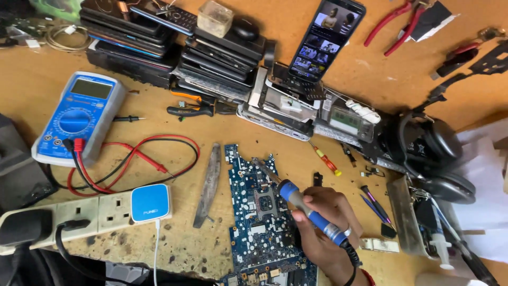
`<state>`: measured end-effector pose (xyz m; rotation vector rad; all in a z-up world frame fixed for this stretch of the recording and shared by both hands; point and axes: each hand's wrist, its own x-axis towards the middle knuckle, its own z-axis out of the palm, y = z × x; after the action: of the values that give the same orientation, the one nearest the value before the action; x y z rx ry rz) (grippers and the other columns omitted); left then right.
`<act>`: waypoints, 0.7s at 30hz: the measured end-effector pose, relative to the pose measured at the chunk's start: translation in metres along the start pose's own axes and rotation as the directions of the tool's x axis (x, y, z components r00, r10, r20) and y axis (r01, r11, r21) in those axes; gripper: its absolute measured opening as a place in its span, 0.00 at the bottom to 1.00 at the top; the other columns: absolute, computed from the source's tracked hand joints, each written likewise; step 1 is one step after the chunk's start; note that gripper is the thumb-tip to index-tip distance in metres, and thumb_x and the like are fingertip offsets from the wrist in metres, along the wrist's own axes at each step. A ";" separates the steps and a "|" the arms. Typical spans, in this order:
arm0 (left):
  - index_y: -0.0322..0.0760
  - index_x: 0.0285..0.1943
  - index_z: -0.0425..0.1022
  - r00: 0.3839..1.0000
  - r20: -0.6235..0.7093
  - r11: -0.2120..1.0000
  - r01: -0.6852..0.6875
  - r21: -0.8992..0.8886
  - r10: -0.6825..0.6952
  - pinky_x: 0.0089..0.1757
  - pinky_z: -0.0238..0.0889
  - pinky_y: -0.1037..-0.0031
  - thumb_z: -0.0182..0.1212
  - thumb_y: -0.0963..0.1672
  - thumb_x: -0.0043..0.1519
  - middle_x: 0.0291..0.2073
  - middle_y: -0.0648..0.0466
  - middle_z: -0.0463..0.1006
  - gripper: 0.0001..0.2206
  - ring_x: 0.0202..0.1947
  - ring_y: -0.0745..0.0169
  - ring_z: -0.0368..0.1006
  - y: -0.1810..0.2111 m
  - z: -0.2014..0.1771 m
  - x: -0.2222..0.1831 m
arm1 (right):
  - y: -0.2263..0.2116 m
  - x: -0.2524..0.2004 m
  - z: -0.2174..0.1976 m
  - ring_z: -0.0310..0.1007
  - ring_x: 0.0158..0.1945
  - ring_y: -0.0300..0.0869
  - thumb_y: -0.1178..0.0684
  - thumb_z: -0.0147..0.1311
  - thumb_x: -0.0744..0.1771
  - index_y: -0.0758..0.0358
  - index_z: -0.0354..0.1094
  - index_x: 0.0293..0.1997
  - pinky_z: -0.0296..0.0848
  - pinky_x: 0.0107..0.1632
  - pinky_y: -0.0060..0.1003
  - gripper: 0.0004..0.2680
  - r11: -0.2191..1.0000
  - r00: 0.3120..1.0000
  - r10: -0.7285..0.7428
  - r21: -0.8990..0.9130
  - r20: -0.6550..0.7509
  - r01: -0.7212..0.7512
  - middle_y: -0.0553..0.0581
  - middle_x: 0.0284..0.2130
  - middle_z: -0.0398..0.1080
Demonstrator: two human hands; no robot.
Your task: A person uses a soldering iron to repair components on a laptop motherboard at a workbench.
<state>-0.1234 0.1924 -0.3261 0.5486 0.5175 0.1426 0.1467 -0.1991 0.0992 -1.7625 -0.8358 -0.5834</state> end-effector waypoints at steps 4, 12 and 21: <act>0.35 0.59 0.73 0.777 -0.622 0.889 0.348 0.298 -0.096 0.58 0.64 0.59 0.60 0.41 0.68 0.51 0.33 0.76 0.11 0.53 0.40 0.73 0.114 0.007 0.016 | -0.005 -0.002 0.001 0.77 0.37 0.41 0.53 0.57 0.68 0.58 0.68 0.45 0.79 0.41 0.36 0.05 0.999 1.000 0.012 -0.050 -0.016 -0.012 0.55 0.37 0.71; 0.31 0.59 0.79 0.424 0.687 -0.602 -0.336 0.725 0.590 0.57 0.65 0.55 0.72 0.44 0.61 0.57 0.42 0.81 0.18 0.55 0.38 0.75 0.140 0.386 -0.113 | -0.006 0.002 0.001 0.81 0.40 0.47 0.54 0.58 0.68 0.61 0.70 0.48 0.82 0.42 0.38 0.07 0.993 0.996 -0.067 -0.098 -0.051 0.061 0.61 0.38 0.73; 0.44 0.63 0.75 0.465 0.784 -0.696 -0.395 0.599 0.412 0.56 0.65 0.52 0.66 0.53 0.56 0.68 0.48 0.74 0.27 0.66 0.39 0.73 0.145 0.416 -0.091 | -0.008 -0.002 0.001 0.80 0.40 0.46 0.55 0.59 0.68 0.61 0.70 0.48 0.82 0.42 0.39 0.07 0.998 0.998 -0.053 -0.033 -0.045 0.052 0.56 0.41 0.71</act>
<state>0.0096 0.0991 0.0934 2.7496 0.0526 0.9234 0.1397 -0.1968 0.1020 -1.7540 -0.8472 -0.6727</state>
